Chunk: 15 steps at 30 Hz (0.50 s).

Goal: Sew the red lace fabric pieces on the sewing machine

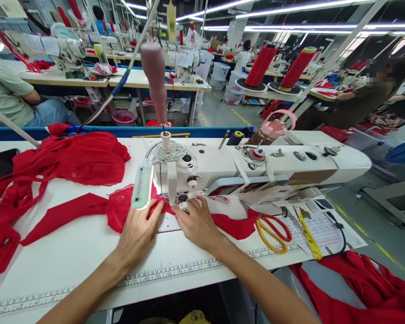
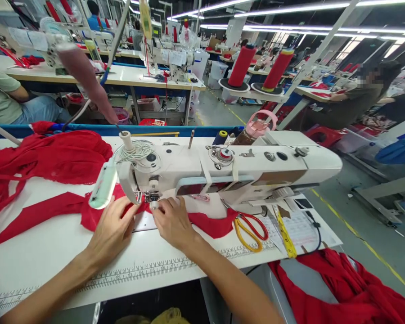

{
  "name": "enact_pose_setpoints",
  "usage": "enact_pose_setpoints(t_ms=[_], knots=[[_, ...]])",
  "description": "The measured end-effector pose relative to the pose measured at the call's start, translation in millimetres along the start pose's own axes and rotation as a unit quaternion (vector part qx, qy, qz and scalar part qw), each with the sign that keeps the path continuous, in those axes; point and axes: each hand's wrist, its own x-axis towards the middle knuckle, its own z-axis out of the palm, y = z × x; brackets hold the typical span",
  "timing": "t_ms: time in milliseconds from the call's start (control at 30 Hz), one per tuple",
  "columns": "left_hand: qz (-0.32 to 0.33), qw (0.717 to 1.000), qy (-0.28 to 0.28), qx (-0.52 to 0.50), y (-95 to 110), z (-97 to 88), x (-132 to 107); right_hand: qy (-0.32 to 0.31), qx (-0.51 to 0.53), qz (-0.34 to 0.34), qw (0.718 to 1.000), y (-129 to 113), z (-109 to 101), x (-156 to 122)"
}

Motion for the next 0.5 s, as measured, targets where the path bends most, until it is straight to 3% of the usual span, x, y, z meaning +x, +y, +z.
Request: enact_pose_setpoints(t_ms=[167,300,400,500], knots=[[-0.031,0.996,-0.031,-0.075,-28,-8.5,-22,-0.058,-0.104,0.058,0.991,11,-33,-34],[0.027,0.991,-0.06,-0.113,-53,-16.0,-17,-0.126,-0.172,0.066,0.975,-19,-45,-78],[0.047,0.992,-0.054,-0.101,-49,-17.0,-6,-0.181,-0.127,0.018,0.975,-46,-55,-93],[0.034,0.995,-0.038,-0.09,-34,-9.7,2,-0.192,-0.051,0.002,0.98,-45,-62,-76]])
